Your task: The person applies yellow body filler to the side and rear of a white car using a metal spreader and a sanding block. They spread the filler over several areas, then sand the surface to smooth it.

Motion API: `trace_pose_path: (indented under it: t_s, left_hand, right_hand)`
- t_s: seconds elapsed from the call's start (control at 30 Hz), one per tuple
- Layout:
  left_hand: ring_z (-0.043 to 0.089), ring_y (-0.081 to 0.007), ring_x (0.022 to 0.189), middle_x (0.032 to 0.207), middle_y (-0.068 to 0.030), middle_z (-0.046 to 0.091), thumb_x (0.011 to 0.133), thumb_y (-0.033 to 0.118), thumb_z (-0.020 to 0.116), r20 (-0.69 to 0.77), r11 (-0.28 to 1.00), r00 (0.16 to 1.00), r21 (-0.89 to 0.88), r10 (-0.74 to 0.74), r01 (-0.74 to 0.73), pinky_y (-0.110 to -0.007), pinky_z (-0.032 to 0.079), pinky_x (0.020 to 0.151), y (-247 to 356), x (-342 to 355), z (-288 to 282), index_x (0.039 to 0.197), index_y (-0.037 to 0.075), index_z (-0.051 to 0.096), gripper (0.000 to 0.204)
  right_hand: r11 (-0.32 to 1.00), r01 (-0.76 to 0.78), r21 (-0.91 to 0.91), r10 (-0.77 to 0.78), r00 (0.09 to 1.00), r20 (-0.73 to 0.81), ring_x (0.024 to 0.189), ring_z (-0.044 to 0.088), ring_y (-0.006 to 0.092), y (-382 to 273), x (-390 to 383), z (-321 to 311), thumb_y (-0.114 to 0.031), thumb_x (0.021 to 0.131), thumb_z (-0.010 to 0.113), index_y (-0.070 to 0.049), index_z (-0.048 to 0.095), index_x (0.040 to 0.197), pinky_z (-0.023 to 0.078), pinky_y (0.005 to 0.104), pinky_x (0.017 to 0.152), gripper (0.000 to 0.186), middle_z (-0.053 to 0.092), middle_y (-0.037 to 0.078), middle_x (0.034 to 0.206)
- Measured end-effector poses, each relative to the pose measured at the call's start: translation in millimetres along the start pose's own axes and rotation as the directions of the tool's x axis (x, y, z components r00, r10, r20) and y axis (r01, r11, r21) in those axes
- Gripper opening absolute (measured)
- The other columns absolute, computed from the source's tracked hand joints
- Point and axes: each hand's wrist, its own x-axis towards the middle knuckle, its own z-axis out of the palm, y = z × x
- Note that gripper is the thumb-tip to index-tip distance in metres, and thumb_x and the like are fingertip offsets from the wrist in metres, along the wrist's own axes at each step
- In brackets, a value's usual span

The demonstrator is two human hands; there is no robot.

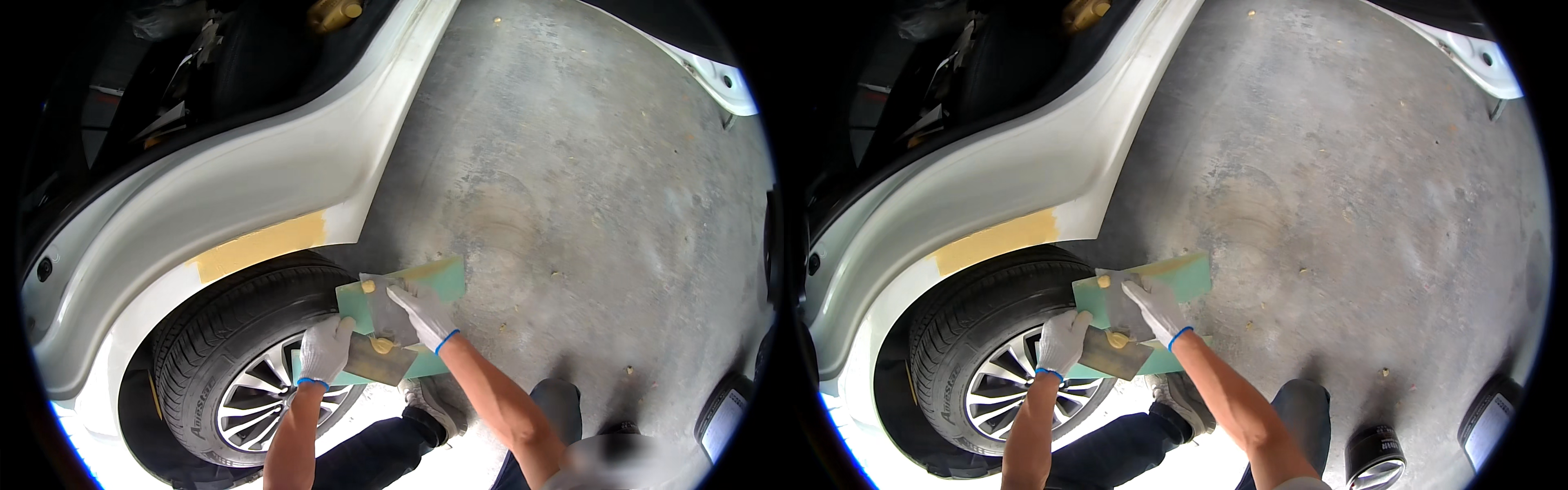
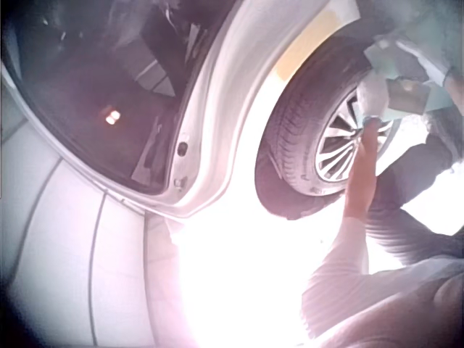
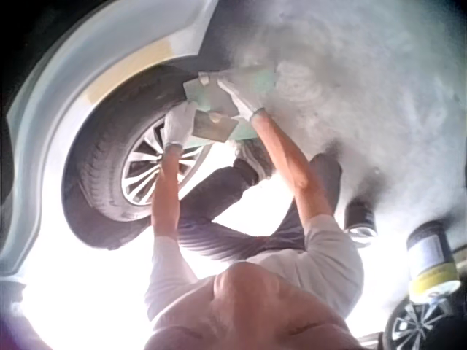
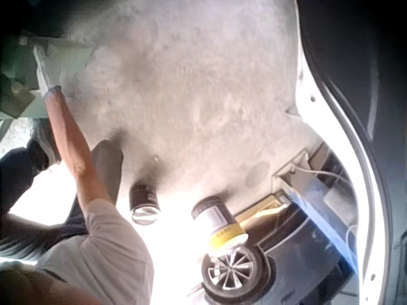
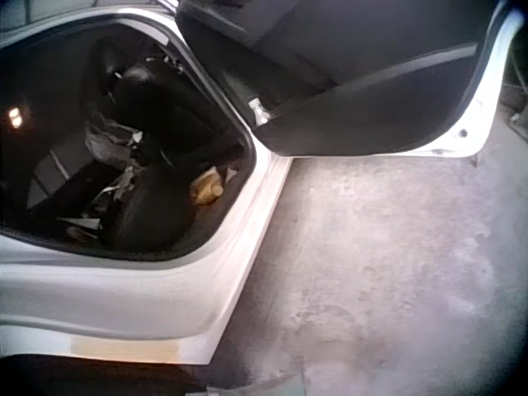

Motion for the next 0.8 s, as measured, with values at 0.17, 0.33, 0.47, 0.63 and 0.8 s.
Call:
trace_pose_path:
  t_s: [0.17,0.33,0.47,0.63,0.8]
  left_hand:
    - [0.059,-0.0476,0.081,0.082,-0.0260,0.062,0.095,0.034,0.055,-0.039,0.998,0.999,-0.065,0.004,-0.006,-0.049,0.046,0.068,1.1,4.5,-2.7,0.086,-0.001,0.066,0.038]
    - [0.062,-0.0457,0.091,0.091,-0.0259,0.065,0.096,0.036,0.053,-0.084,0.978,0.995,-0.196,0.050,-0.065,-0.045,0.050,0.076,-5.4,3.9,-3.2,0.100,0.002,0.069,0.038]
    - [0.066,-0.0425,0.091,0.092,-0.0252,0.067,0.096,0.038,0.056,-0.186,0.959,0.982,-0.277,0.009,-0.061,-0.043,0.051,0.078,-16.6,-21.9,-8.6,0.105,0.004,0.070,0.038]
    - [0.065,-0.0368,0.073,0.078,-0.0225,0.066,0.100,0.029,0.055,-0.400,0.877,0.916,-0.445,-0.014,-0.181,-0.040,0.049,0.068,2.9,-74.6,-33.1,0.092,-0.001,0.069,0.034]
    - [0.059,-0.0219,0.065,0.073,-0.0111,0.064,0.104,0.032,0.050,-0.285,0.096,0.943,-0.958,-0.173,-0.272,-0.028,0.046,0.062,46.9,-154.9,-64.5,0.082,0.005,0.066,0.038]
  right_hand:
    - [0.972,0.233,0.009,-0.230,0.964,-0.131,0.110,0.058,0.0212,-7.2,-37.4,-38.2,-0.044,0.093,0.066,0.005,0.058,0.129,0.044,0.0347,0.099,0.062,0.063,0.014,0.120]
    - [0.900,0.263,0.349,-0.151,0.937,-0.315,0.109,0.060,0.0203,-0.3,-59.6,-138.8,-0.032,0.096,0.066,0.001,0.053,0.134,0.050,0.0351,0.094,0.052,0.060,0.010,0.124]
    - [0.849,0.373,0.375,-0.202,0.883,-0.423,0.104,0.062,0.0207,-28.7,-112.9,-154.3,-0.025,0.097,0.064,-0.004,0.054,0.132,0.054,0.0370,0.089,0.042,0.061,0.007,0.117]
    - [0.866,0.357,0.351,-0.253,0.917,-0.308,0.103,0.064,0.0234,-65.8,-175.3,-122.3,-0.026,0.098,0.063,-0.007,0.054,0.134,0.056,0.0395,0.085,0.042,0.061,0.009,0.123]
    - [0.928,0.327,0.177,-0.298,0.939,-0.173,0.108,0.062,0.0205,-135.4,-252.4,-35.5,-0.025,0.096,0.066,-0.006,0.059,0.131,0.052,0.0374,0.091,0.041,0.064,0.006,0.119]
